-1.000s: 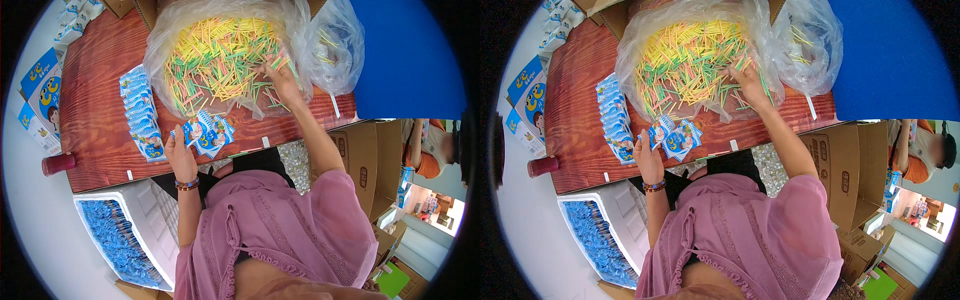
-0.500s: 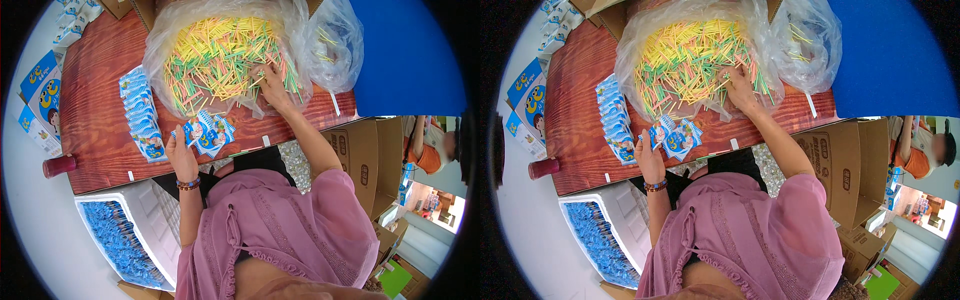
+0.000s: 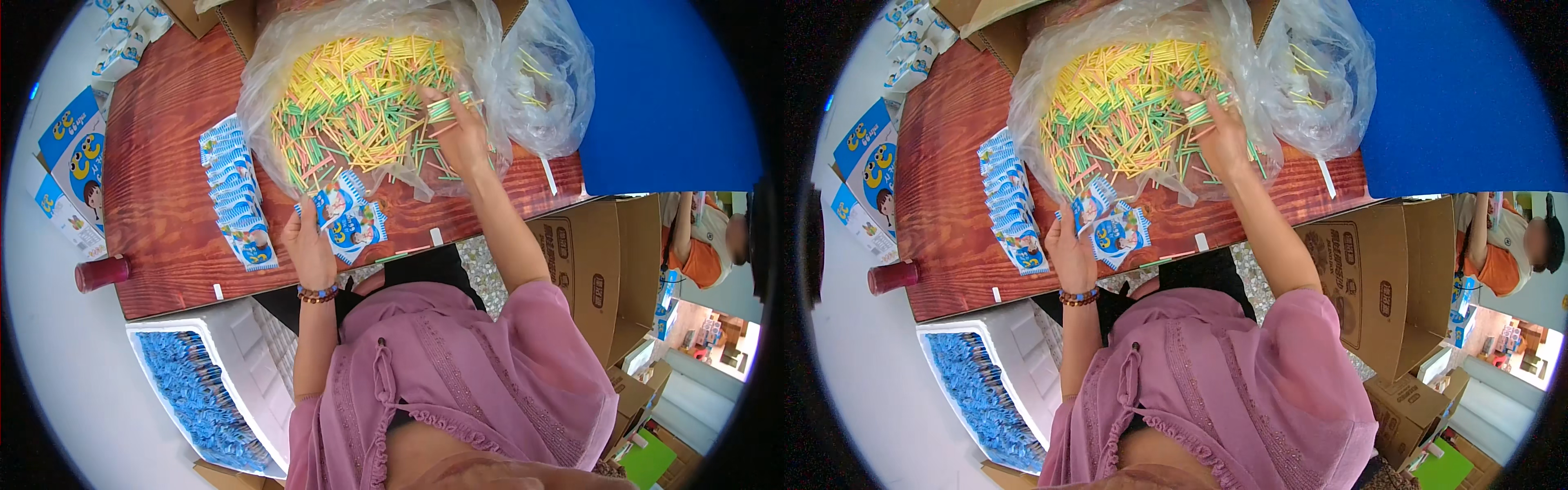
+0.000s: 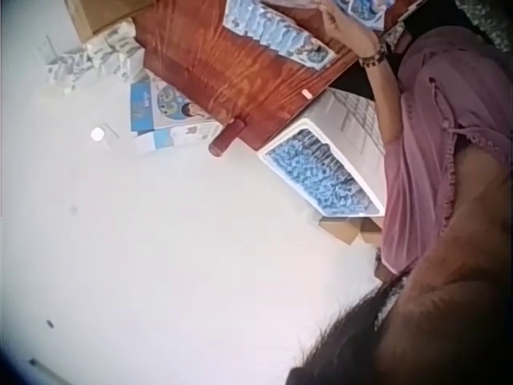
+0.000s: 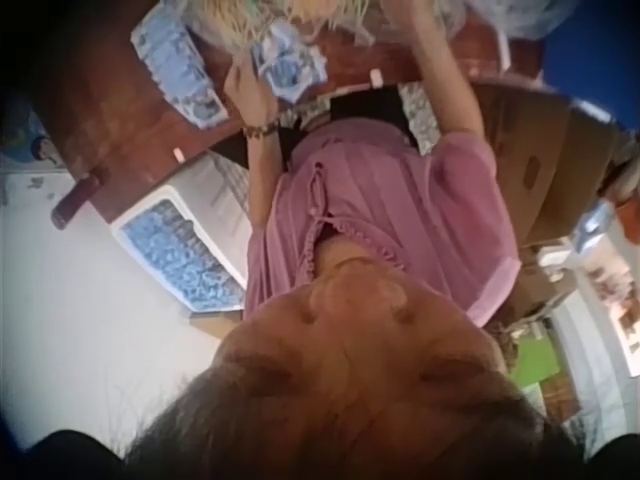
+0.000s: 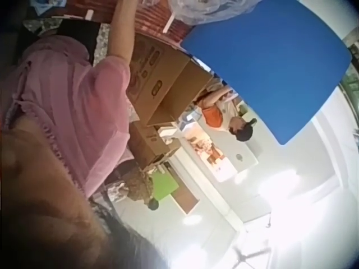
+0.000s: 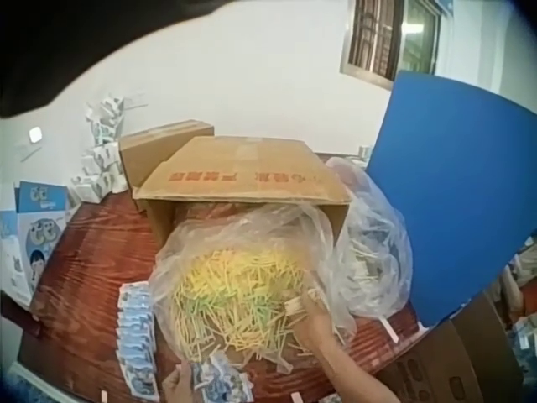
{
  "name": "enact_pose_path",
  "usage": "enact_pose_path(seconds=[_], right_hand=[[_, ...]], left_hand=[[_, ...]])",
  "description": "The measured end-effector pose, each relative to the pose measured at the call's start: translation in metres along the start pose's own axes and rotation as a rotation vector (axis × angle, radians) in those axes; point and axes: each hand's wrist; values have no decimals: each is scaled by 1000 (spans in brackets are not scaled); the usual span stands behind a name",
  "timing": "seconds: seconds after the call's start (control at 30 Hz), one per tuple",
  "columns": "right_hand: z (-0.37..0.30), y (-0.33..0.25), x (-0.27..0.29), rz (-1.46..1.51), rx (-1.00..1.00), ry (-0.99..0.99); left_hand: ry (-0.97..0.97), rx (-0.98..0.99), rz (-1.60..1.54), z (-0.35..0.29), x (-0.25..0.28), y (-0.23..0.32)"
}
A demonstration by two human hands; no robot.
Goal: Packaging colorful plastic sticks into small blue pouches and sorting them into a bin.
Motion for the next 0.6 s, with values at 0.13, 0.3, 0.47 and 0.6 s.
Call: enact_pose_path(seconds=[0.13, 0.3, 0.47, 0.6], right_hand=[[-12, 8, -31, 201, -38, -124], [-30, 13, -73, 368, 8, -246], [-35, 25, -86, 383, 51, -288], [-36, 29, -92, 409, 90, -281]], left_hand=[[-64, -141, 191, 22, -8, -14], [-91, -11, 47, 24, -31, -17], [-136, 48, 77, 26, -24, -22], [-129, 103, -229, 25, -31, -22]])
Point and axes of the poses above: each hand's wrist, its own z-axis towards the middle knuckle, its own x-axis out of the back of the hand, y = z × x, and after that the axes turned 6 degrees about y, right-handed
